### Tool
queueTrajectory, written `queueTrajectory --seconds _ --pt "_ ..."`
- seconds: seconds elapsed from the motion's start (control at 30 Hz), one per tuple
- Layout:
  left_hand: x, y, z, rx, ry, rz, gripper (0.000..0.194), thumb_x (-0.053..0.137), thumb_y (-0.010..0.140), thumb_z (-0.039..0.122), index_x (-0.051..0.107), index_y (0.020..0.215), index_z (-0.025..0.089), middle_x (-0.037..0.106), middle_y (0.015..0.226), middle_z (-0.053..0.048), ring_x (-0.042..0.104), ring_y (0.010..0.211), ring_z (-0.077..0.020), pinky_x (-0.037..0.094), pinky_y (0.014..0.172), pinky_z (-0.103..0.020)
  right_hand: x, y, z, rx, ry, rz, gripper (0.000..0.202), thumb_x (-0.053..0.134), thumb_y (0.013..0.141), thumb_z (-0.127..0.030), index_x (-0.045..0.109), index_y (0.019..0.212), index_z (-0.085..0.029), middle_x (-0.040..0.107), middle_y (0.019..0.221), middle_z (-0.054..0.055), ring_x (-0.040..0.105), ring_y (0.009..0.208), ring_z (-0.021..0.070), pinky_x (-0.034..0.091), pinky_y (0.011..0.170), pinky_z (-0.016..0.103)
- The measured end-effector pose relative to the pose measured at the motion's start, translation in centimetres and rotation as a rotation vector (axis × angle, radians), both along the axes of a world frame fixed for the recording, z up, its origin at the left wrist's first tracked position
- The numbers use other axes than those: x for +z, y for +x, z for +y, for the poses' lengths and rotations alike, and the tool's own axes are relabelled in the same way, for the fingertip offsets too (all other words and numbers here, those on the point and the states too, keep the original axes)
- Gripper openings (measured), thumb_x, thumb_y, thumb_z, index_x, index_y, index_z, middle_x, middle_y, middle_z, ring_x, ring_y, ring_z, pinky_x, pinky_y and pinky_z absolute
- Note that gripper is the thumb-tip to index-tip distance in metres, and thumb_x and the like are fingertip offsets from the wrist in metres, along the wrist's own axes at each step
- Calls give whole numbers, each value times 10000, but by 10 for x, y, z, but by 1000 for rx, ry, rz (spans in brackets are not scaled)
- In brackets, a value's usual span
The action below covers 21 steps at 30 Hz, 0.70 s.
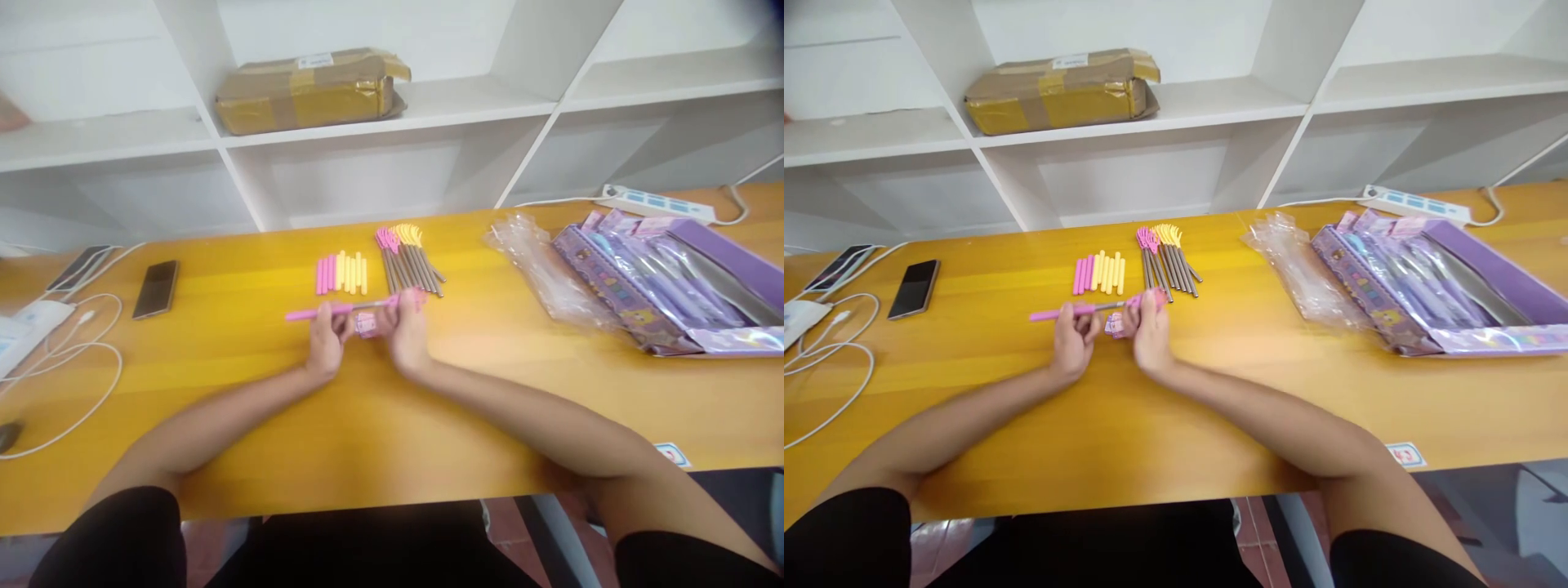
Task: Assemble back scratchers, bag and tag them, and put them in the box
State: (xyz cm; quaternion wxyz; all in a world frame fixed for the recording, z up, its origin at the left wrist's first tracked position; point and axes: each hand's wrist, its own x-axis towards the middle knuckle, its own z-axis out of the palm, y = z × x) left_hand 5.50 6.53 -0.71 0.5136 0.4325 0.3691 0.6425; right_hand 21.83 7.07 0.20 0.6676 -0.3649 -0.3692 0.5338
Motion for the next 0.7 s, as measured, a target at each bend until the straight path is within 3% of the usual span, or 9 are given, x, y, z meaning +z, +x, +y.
queueTrajectory --seconds 0.07,0.17,0.3,0.4,0.5,0.57,0.7 --pt "-4 2 -14 7 -10 22 657 595 1020 701 329 645 232 260 543 65 268 466 -101 269 485 -279 -7 -19 -25 201 26 -6 731 554 988 -838 273 640 -260 216 565 -75 191 486 102 192 466 268" --pt "-3 -11 -8 -45 7 99 681 657 986 715 341 636 223 260 577 63 267 480 -95 240 481 -282 -12 -13 -25 295 25 -62 746 600 954 -848 296 620 -255 229 564 -65 183 495 104 180 482 276" --pt "1 -19 2 -114 8 178 685 588 1001 759 346 632 234 263 572 55 266 489 -116 254 496 -309 -15 5 -1 267 57 -131 745 538 948 -892 292 637 -262 227 552 -43 197 497 137 205 482 304" --pt "-1 -23 -4 -218 28 277 621 585 1026 683 406 636 235 334 560 35 309 515 -139 297 542 -339 -15 11 11 234 66 -159 751 552 942 -894 264 661 -260 208 568 -34 203 502 147 218 482 325" --pt "-4 -29 -10 -395 88 354 540 626 1004 652 535 693 221 455 601 9 387 555 -149 334 584 -345 -14 20 26 147 66 -164 771 583 927 -897 217 693 -260 183 587 -37 176 526 145 187 490 325" --pt "-5 -31 -10 -537 95 357 553 613 973 719 599 756 211 525 638 -8 438 565 -151 353 581 -340 -13 29 37 81 72 -172 781 591 921 -906 204 715 -260 171 590 -43 157 544 143 169 502 319" --pt "0 -29 -5 -729 -52 400 555 593 965 751 666 940 201 609 654 -2 450 500 -131 315 486 -294 -10 46 47 85 171 -264 715 527 956 -909 303 738 -266 224 579 -64 180 545 128 190 521 296"
